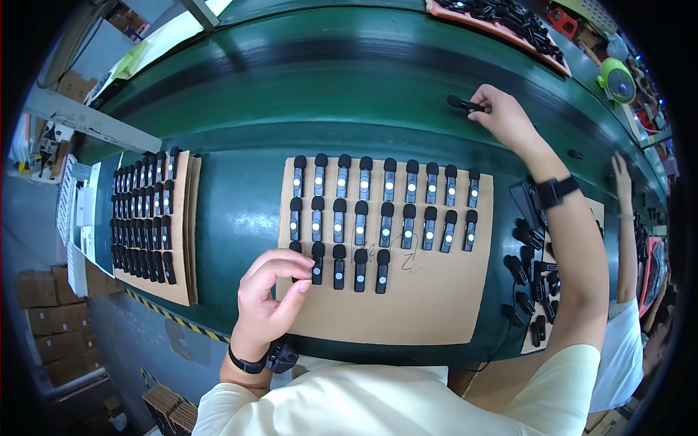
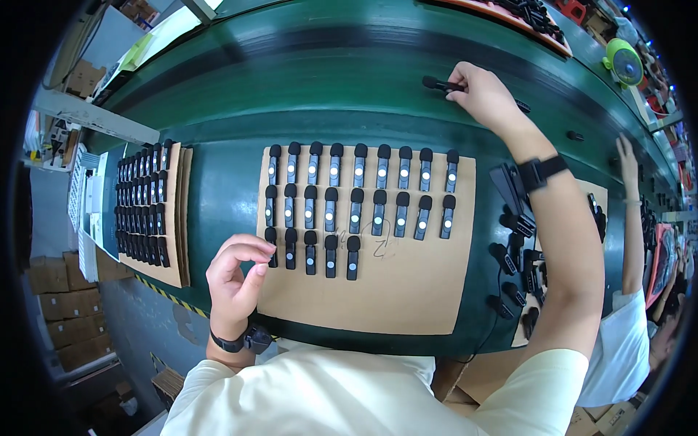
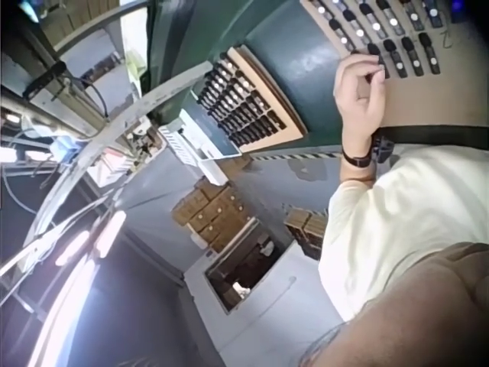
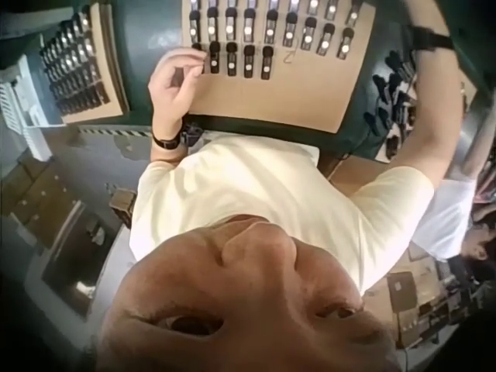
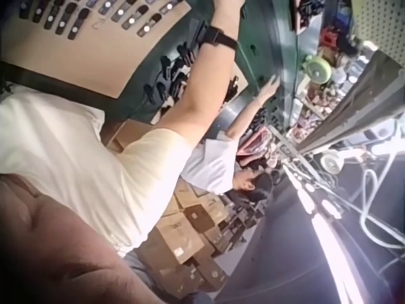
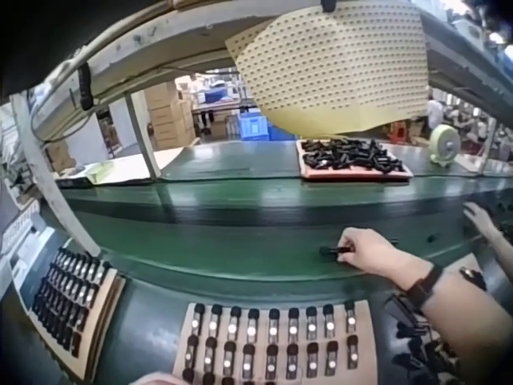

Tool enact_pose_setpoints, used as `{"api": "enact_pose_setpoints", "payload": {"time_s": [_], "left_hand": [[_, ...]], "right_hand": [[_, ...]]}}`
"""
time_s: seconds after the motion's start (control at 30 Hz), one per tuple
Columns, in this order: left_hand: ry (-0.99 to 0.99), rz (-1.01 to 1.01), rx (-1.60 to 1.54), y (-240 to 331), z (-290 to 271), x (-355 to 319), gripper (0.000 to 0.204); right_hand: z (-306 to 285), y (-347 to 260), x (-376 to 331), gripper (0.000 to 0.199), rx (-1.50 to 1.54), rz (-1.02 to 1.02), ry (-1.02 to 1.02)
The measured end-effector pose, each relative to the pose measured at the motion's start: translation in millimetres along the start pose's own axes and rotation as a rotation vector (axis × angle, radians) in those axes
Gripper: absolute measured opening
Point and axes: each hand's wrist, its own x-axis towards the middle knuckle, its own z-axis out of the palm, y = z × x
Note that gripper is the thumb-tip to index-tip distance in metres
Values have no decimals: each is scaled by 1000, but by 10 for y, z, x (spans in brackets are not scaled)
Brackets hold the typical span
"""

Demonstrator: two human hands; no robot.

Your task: The person picks up microphones from the conveyor belt, inspects them by hand, and places them onto a cardboard sheet. Once the sheet is full, the person covers it with another cardboard sheet and moves the stack aside.

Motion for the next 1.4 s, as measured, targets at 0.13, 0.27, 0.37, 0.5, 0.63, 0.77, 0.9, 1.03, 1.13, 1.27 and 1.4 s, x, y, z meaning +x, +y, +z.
{"api": "enact_pose_setpoints", "payload": {"time_s": [0.13, 0.27, 0.37, 0.5, 0.63, 0.77, 0.9, 1.03, 1.13, 1.27, 1.4], "left_hand": [[-23, 30, -18, 56, 78, -3, 10], [-68, 75, -62, 150, 184, 26, 11], [-134, 80, -107, 263, 274, 37, 8], [-240, 224, -90, 416, 400, 114, 13], [-283, 287, -81, 508, 576, 129, 22], [-359, 232, -106, 592, 684, 101, 30], [-364, 221, -60, 591, 735, 45, 30], [-334, 238, -34, 589, 749, 27, 29], [-318, 290, -19, 575, 760, 30, 30], [-308, 337, -25, 556, 762, 32, 32], [-295, 387, -20, 537, 769, 32, 33]], "right_hand": [[-17, -310, -751, 26, 331, -102, 0], [66, -685, -1684, 26, 401, -269, 71], [207, -898, -2172, 24, 485, -301, 85], [431, -1006, -2552, 23, 643, -349, 176], [582, -1091, -2696, 25, 706, -370, 272], [635, -1144, -2733, 29, 698, -436, 320], [633, -1190, -2721, 32, 665, -455, 358], [639, -1238, -2728, 34, 632, -444, 391], [659, -1238, -2729, 34, 619, -444, 410], [666, -1242, -2726, 34, 613, -450, 430], [669, -1249, -2729, 34, 607, -456, 441]]}}
